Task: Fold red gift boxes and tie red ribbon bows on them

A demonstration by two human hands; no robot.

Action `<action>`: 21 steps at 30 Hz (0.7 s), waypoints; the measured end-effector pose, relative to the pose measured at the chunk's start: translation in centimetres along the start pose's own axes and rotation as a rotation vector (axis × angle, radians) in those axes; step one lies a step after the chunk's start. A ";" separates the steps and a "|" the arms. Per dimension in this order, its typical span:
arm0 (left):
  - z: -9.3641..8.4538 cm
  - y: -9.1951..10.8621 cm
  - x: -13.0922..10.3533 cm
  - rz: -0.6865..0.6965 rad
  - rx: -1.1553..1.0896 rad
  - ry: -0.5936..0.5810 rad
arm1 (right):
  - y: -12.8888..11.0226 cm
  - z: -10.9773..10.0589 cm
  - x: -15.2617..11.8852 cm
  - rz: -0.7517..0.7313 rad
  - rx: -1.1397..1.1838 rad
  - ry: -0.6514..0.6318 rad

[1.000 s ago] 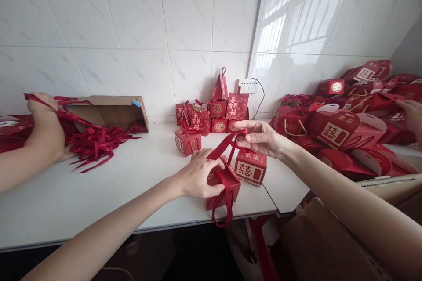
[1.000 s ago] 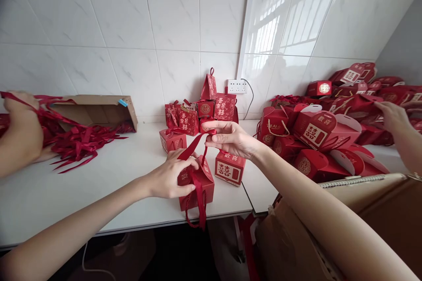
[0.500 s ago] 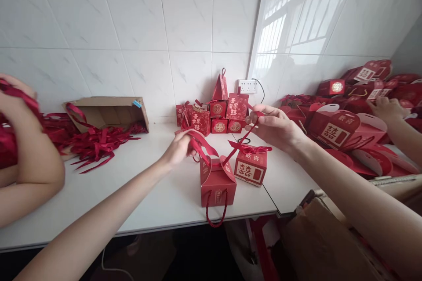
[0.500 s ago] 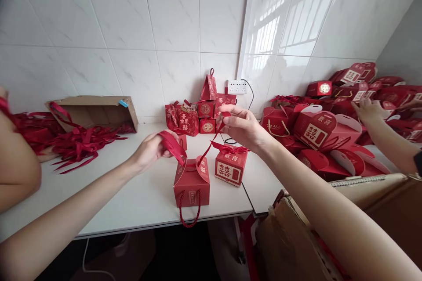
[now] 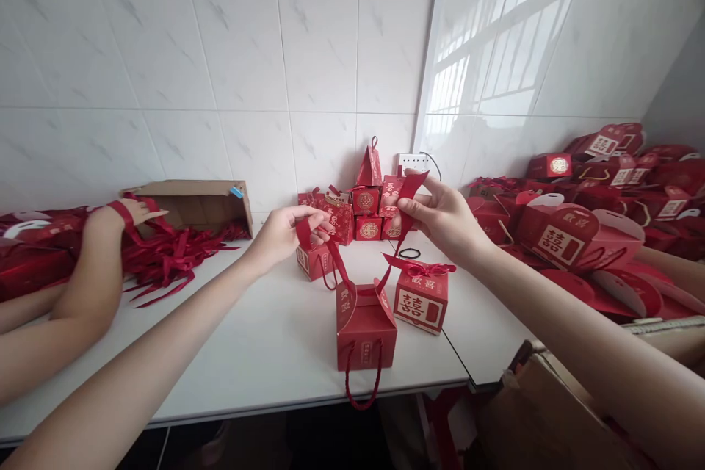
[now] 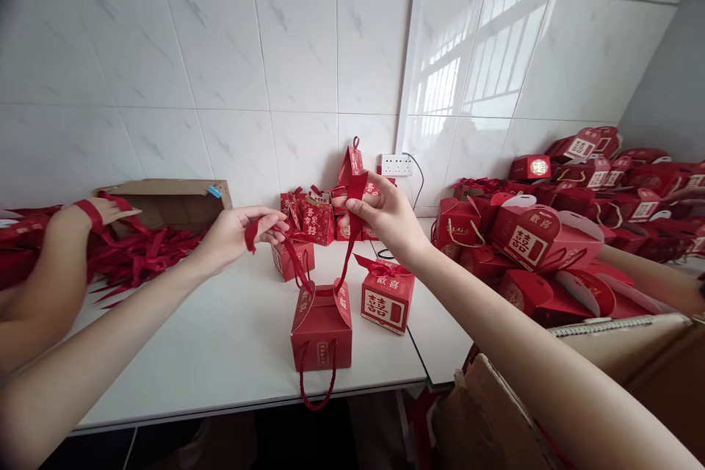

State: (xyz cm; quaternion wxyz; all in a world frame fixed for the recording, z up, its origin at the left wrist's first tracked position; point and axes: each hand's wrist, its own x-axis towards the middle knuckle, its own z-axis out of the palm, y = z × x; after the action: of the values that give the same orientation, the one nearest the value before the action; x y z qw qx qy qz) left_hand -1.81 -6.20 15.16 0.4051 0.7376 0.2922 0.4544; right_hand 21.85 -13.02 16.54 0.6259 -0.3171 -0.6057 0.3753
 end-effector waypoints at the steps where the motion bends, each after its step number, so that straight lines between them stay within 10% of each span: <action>1: -0.5 0.2 0.0 0.019 0.142 -0.006 | -0.2 0.0 0.1 -0.007 -0.012 0.019; 9: -3.1 -0.2 -1.2 0.006 0.571 -0.354 | -0.9 -1.2 0.2 -0.058 0.024 0.094; 15: -3.7 -0.3 -2.5 -0.462 0.830 -0.437 | -1.7 -2.0 0.2 -0.207 0.010 0.201; 21: -3.8 -0.1 -2.4 -0.440 0.343 -0.300 | -1.5 -2.6 0.5 -0.254 0.049 0.288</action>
State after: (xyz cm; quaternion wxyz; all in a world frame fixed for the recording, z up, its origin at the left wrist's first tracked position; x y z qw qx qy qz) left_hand -6.29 -6.80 15.06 0.4019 0.7731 0.4543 0.1857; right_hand 24.59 -13.20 17.93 0.7560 -0.2732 -0.5357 0.2587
